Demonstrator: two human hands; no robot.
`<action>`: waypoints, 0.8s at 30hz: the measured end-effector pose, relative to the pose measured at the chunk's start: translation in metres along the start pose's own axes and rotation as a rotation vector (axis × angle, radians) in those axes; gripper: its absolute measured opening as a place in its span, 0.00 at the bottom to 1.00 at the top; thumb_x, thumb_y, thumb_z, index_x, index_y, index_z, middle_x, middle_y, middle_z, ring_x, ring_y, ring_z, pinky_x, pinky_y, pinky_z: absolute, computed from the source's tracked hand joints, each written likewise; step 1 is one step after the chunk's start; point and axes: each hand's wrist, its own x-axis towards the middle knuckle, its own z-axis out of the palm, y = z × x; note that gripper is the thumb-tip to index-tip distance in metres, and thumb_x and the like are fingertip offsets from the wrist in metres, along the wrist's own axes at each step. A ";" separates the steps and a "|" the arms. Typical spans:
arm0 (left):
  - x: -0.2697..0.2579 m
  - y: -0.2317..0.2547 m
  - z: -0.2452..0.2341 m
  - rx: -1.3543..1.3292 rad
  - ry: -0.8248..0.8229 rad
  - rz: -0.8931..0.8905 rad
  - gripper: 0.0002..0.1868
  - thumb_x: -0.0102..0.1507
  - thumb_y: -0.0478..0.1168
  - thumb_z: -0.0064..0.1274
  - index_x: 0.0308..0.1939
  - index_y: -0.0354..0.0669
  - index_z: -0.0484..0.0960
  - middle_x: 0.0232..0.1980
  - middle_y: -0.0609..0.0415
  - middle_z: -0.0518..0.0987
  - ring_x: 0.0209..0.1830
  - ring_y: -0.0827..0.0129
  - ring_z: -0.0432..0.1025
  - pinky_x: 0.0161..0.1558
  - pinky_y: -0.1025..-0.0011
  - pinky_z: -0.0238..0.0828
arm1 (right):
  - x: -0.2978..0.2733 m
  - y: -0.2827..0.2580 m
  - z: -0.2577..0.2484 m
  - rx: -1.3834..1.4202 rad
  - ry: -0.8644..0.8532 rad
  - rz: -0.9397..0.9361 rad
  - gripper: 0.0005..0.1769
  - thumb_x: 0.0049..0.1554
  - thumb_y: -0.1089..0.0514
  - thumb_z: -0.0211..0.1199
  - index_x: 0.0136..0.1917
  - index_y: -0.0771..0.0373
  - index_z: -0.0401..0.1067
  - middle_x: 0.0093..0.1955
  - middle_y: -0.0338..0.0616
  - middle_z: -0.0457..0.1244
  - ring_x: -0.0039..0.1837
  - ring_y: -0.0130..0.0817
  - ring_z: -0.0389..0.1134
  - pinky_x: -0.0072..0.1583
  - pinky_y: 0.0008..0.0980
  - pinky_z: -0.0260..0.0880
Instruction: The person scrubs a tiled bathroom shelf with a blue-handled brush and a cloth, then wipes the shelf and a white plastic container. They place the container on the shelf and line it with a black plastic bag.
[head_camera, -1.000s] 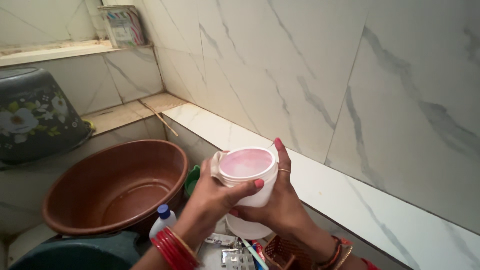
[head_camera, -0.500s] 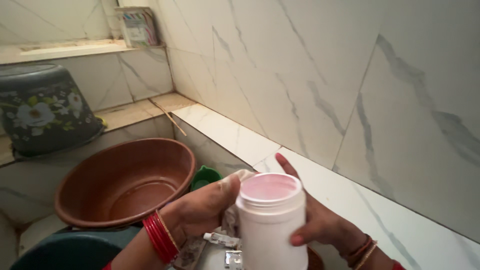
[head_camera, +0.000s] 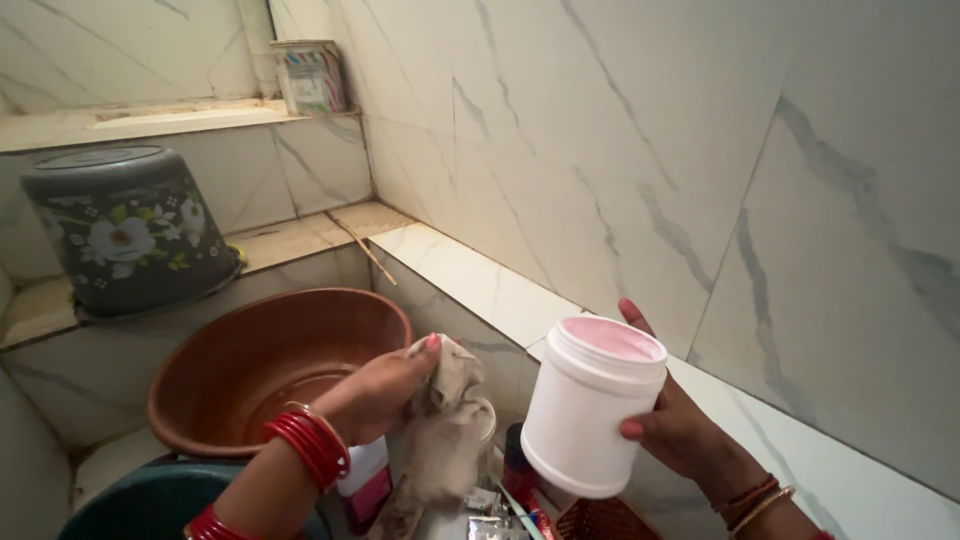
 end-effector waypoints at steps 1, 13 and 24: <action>-0.003 0.002 0.000 0.036 0.065 -0.029 0.29 0.71 0.60 0.25 0.67 0.51 0.68 0.54 0.46 0.77 0.52 0.58 0.74 0.60 0.50 0.72 | 0.001 0.000 0.000 -0.009 0.042 0.009 0.85 0.30 0.53 0.83 0.84 0.38 0.27 0.79 0.46 0.51 0.78 0.47 0.55 0.75 0.54 0.53; 0.023 -0.054 0.114 0.934 0.372 0.910 0.43 0.74 0.64 0.22 0.84 0.38 0.43 0.84 0.34 0.44 0.83 0.36 0.36 0.73 0.40 0.28 | 0.027 0.021 0.038 0.101 0.444 -0.187 0.62 0.46 0.57 0.68 0.81 0.46 0.30 0.76 0.48 0.52 0.75 0.45 0.58 0.70 0.44 0.63; 0.025 -0.011 0.090 0.128 -0.071 0.323 0.38 0.70 0.61 0.22 0.78 0.40 0.50 0.76 0.40 0.64 0.75 0.54 0.63 0.73 0.61 0.58 | 0.004 -0.012 0.037 0.050 0.197 -0.144 0.71 0.34 0.60 0.76 0.83 0.48 0.38 0.75 0.47 0.54 0.76 0.48 0.57 0.72 0.51 0.60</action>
